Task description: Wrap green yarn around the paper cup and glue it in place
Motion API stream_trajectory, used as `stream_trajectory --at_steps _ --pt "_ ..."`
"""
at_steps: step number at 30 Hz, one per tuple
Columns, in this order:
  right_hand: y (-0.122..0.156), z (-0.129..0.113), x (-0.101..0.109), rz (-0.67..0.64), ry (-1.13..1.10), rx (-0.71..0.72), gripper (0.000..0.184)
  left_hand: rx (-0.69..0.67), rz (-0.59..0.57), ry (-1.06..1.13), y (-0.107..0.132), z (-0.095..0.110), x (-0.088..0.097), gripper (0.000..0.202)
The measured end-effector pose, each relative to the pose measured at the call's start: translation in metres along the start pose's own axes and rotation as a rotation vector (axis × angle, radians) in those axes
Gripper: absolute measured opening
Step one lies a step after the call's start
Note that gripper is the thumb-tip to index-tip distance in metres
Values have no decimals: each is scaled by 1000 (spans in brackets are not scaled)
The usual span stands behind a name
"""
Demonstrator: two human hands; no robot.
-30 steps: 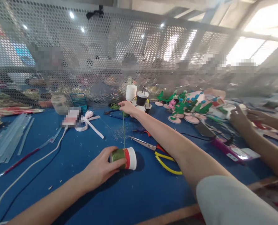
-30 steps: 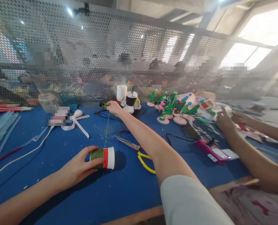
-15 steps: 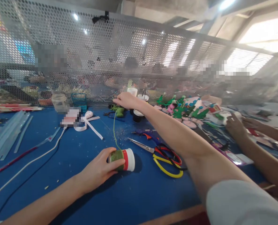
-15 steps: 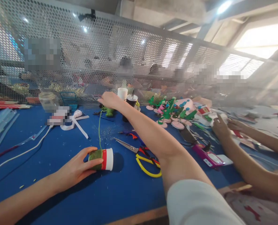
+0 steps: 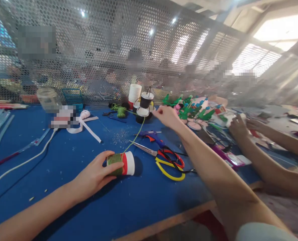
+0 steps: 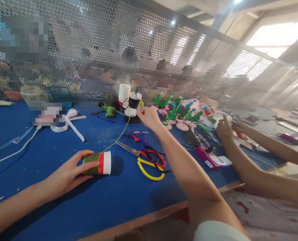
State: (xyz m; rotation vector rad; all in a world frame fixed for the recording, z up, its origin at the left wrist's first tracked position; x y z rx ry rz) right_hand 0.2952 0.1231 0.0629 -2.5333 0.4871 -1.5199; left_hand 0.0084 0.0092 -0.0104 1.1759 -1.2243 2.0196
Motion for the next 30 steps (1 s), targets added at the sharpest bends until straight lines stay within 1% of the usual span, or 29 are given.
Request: stream_trajectory --at_steps 3,5,7,10,11,13,16,17,18,19,20,22,25,27,28,30 --pt "-18 1 12 98 -76 -71 22 -2 11 -22 0 0 1 40" --pt "-24 9 23 130 -82 -128 20 -5 10 -31 0 1 2 40" --pt "-25 23 36 167 -32 -198 16 -3 3 -36 0 1 3 40" --pt "-16 40 50 213 51 -272 22 5 -12 -31 -1 1 4 40" --pt "-11 42 51 198 61 -284 23 6 -12 -27 -1 1 3 40" --pt "4 42 47 102 45 -288 21 6 -11 -20 -1 0 3 40" --pt "31 36 37 -168 -60 -262 14 1 -9 -22 -1 -2 2 40" --pt "40 33 36 -229 -96 -260 13 1 -12 -28 0 -2 2 41" --pt "48 32 38 -254 -122 -270 12 2 -14 -34 0 -2 2 41" --pt "56 31 42 -250 -139 -287 11 4 -15 -39 0 -3 2 42" --pt "63 31 49 -215 -161 -306 11 4 -15 -40 -1 -3 2 42" --pt "76 30 64 -128 -216 -295 14 3 -13 -36 -2 -2 3 41" --pt "92 28 83 28 -420 -180 14 0 -6 -35 -3 -2 3 40" --pt "99 24 85 107 -471 -131 19 1 -5 -36 -4 -1 4 40" --pt "100 22 81 136 -436 -126 22 -1 -9 -36 -4 -1 4 40" --pt "96 19 66 153 -285 -142 29 0 -29 -40 -4 -1 5 40"
Point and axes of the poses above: each hand's wrist, its own y-axis away from the middle knuckle, its own x-axis out of the back of the hand, z = x × y, the point moved 1 cm from there along -y, towards the middle knuckle, and after that the axes turned 6 degrees about -x, right-handed, at the moved point
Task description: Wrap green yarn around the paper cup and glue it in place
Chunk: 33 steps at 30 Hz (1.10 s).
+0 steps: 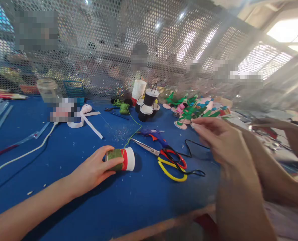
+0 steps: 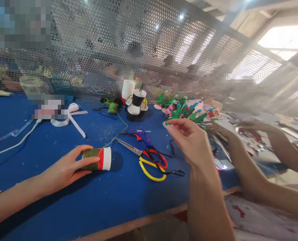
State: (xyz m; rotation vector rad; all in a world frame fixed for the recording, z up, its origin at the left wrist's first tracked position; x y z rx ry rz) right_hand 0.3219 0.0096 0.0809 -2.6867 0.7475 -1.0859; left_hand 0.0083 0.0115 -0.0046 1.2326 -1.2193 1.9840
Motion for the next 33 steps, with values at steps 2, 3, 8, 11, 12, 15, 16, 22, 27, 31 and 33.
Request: stream_trajectory --at_steps 2,3,8,11,12,15,16,22,27,31,33 --pt "-7 5 -26 -114 225 -3 30 2 -22 -9 0 0 1 40" --pt "-12 10 -41 -191 294 -13 27 1 -23 -16 1 0 1 40" --pt "-30 34 -97 -398 454 -73 9 -46 22 -65 0 1 0 38" --pt "-31 41 -98 -382 448 -118 11 -66 3 -84 0 2 1 36" --pt "-31 42 -93 -359 435 -134 17 -68 -9 -86 -1 3 1 36" --pt "-30 40 -71 -241 389 -163 31 -74 -40 -97 -1 5 4 34" --pt "-29 37 -62 -201 362 -162 30 -77 -46 -102 -1 5 5 34" --pt "-7 -2 -42 -358 -367 -147 17 -85 -38 -110 -2 4 6 32" --pt "19 -22 -75 -724 -643 -373 14 -94 -42 -71 -2 4 4 32" --pt "21 -27 -109 -894 -706 -464 12 -89 -24 0 0 9 1 35" --pt "14 -37 -119 -921 -763 -437 7 -96 -29 30 1 11 -1 36"
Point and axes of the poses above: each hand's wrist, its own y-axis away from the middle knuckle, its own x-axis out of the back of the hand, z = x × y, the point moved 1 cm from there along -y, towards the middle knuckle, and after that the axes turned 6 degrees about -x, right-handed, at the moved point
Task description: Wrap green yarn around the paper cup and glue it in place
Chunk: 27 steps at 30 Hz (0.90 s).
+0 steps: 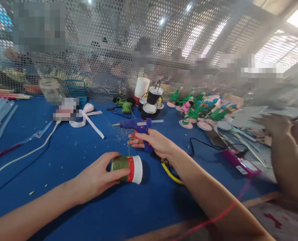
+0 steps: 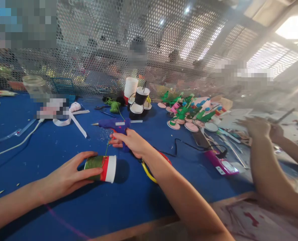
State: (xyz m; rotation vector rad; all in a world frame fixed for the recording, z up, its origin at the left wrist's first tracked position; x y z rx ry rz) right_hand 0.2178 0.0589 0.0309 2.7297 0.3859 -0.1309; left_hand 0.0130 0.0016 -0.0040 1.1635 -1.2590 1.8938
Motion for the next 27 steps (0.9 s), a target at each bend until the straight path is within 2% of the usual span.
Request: stream_trajectory --at_steps 5,7,9,13,16,19,20,22,27 --pt "-26 -37 -34 -102 -25 146 18 13 -7 55 0 1 -2 38" --pt "-37 -42 -45 -140 155 135 14 31 1 53 0 2 -1 39" --pt "-45 -41 -49 -85 315 135 9 49 8 21 -1 4 -1 39" --pt "-40 -35 -31 56 369 207 8 57 8 -85 -3 8 2 40" --pt "-12 -36 -8 147 357 311 4 -18 -30 -129 -4 7 4 37" --pt "19 -34 11 277 379 390 15 -70 -75 -135 -4 3 5 37" --pt "28 -31 16 288 369 407 18 -71 -68 -137 -4 2 5 37" --pt "40 -21 21 278 405 348 21 -71 -51 -138 -3 1 5 37" --pt "53 -1 17 163 500 262 24 -74 -44 -145 -3 -1 7 35"
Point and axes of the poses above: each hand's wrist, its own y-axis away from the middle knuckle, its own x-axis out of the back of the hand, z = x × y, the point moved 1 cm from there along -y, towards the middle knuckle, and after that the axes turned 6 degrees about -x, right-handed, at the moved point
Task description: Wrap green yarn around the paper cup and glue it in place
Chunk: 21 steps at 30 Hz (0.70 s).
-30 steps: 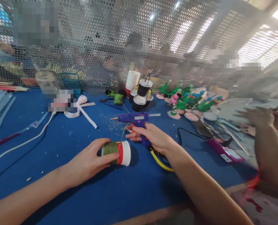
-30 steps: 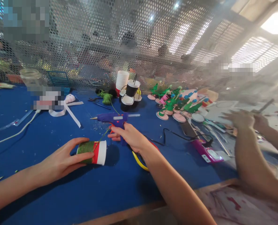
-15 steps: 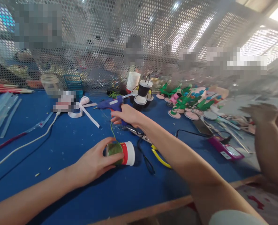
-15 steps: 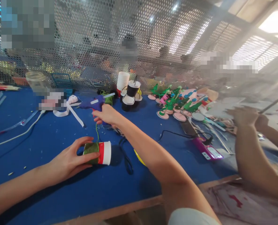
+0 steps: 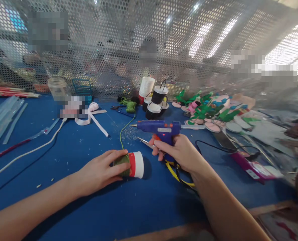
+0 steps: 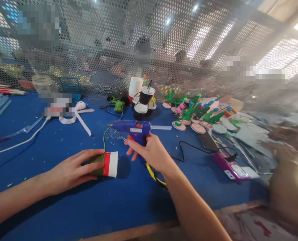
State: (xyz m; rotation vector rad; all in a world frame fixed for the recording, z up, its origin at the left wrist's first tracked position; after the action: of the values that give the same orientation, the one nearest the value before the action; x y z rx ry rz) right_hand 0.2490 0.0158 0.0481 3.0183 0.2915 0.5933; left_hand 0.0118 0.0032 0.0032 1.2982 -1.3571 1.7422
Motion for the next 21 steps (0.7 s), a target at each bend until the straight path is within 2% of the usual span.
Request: stream_trajectory --at_steps 7,12,16,21 --pt "13 -3 -2 -67 75 -72 27 67 45 48 5 -12 -2 46" --pt "16 0 -6 -100 159 -149 25 95 58 35 10 -18 -3 44" --pt "19 2 -9 -63 255 -218 28 110 63 32 10 -19 -3 42" --pt "22 2 -10 -57 320 -219 29 107 63 52 9 -19 -2 40"
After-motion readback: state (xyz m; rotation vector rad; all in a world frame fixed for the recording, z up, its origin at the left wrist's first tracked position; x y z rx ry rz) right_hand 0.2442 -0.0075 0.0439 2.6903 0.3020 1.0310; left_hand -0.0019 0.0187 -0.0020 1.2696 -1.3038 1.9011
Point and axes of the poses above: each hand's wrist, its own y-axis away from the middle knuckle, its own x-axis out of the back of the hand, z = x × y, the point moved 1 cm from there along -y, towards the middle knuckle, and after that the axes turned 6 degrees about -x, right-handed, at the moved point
